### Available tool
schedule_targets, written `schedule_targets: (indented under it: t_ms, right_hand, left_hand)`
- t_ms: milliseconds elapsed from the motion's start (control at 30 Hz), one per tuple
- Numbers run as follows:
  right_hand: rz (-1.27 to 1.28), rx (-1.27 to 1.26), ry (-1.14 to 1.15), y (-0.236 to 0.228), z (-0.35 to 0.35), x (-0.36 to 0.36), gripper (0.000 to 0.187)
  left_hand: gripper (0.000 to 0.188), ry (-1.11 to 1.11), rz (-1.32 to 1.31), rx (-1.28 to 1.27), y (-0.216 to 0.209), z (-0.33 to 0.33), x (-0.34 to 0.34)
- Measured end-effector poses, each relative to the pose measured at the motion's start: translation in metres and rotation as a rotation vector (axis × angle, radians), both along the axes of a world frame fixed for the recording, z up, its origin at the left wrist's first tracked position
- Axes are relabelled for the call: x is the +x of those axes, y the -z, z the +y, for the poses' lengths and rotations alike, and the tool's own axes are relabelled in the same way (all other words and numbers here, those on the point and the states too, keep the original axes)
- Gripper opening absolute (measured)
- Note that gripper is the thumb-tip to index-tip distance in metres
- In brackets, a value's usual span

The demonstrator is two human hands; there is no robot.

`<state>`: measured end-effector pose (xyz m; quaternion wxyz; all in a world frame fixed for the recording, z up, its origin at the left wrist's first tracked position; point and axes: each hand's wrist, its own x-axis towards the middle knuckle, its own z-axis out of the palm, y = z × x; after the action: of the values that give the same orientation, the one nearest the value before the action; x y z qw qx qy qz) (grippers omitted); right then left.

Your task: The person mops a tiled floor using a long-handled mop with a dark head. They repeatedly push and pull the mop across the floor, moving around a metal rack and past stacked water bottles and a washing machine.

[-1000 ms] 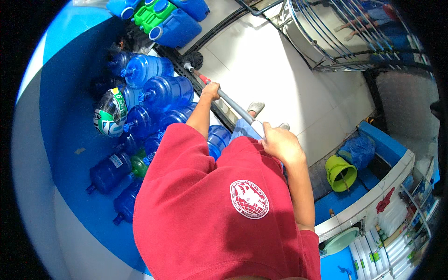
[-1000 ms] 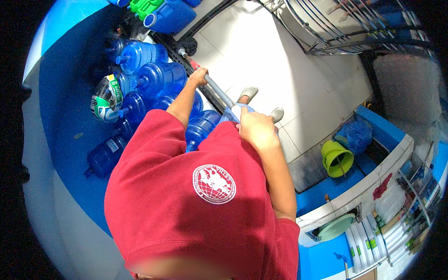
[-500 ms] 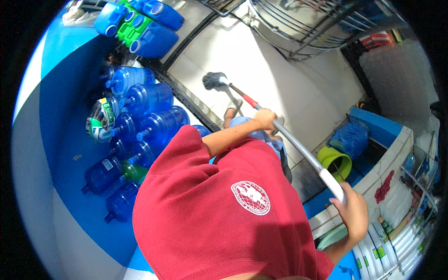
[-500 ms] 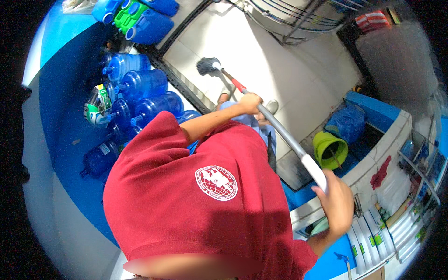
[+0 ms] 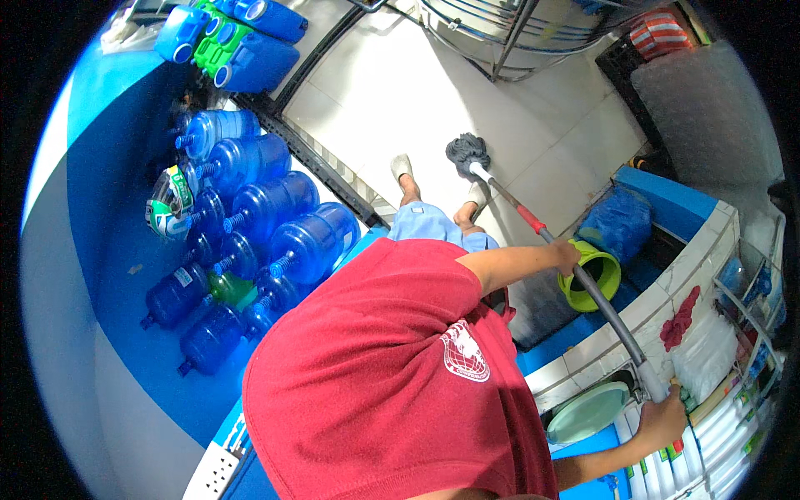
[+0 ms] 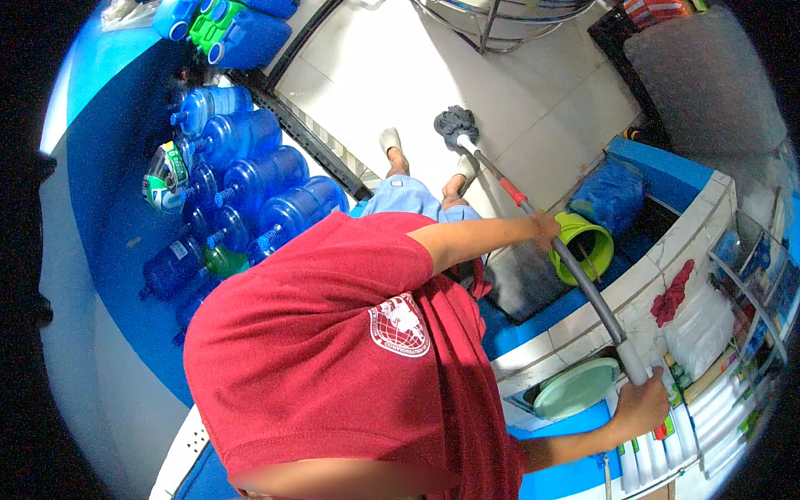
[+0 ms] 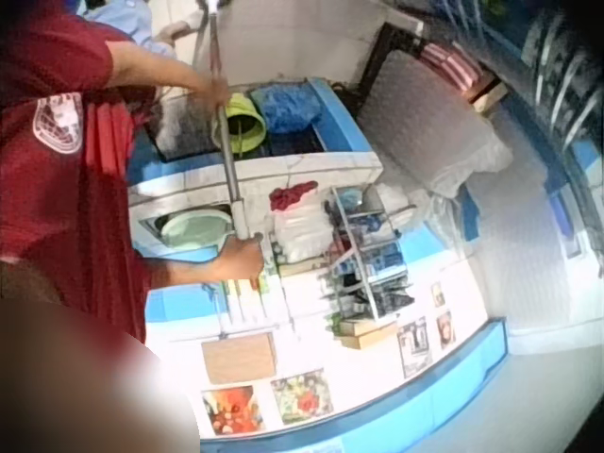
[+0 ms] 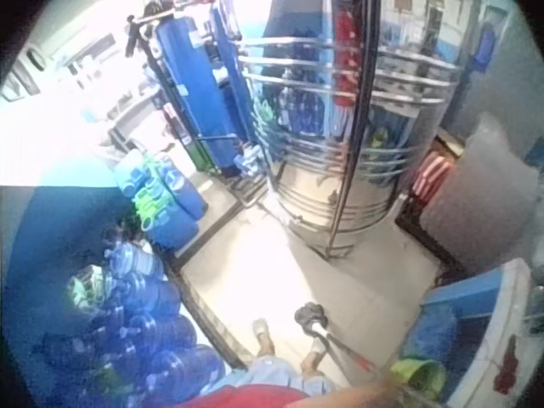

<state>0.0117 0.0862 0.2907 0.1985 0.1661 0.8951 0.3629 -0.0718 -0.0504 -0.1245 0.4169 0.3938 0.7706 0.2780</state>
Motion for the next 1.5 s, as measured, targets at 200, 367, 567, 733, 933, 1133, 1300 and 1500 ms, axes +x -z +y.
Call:
schedule_targets:
  t_ms: [200,367,567,733,933,1133,1300,1500]
  right_hand:
    - [0.018,-0.172,-0.074,0.073,-0.037,-0.035,0.047]
    - [0.067,-0.504,-0.233,0.147,-0.145,-0.077,0.012]
    - [-0.189,-0.94,-0.46,0.222,-0.305,-0.112,0.043]
    - [-0.303,-1.095,-0.495,0.237,-0.369,-0.121,0.053]
    - [-0.29,-1.141,0.007,0.128,-0.321,-0.086,0.052]
    - [-0.131,-0.673,0.32,-0.003,-0.3,-0.051,0.058]
    - [-0.246,-0.263,0.148,-0.013,-0.272,-0.015,0.044]
    - [-0.362,-0.15,-0.088,0.061,-0.283,-0.048,0.04]
  left_hand:
    - [0.029,-0.104,0.012,-0.257,0.044,-0.101,-0.034]
    - [0.018,-0.525,0.225,-0.392,0.092,-0.259,-0.067]
    - [0.054,-0.889,0.147,-0.722,0.109,-0.459,-0.096]
    - [0.053,-0.797,0.294,-0.701,0.105,-0.55,-0.098]
    - [0.017,-0.359,0.45,-0.44,0.097,-0.474,-0.101]
    - [0.025,0.044,0.108,-0.106,0.031,-0.305,-0.082]
    - [0.03,0.098,0.088,0.022,-0.011,-0.209,-0.057]
    - [0.036,0.167,0.124,0.032,0.008,-0.215,-0.071]
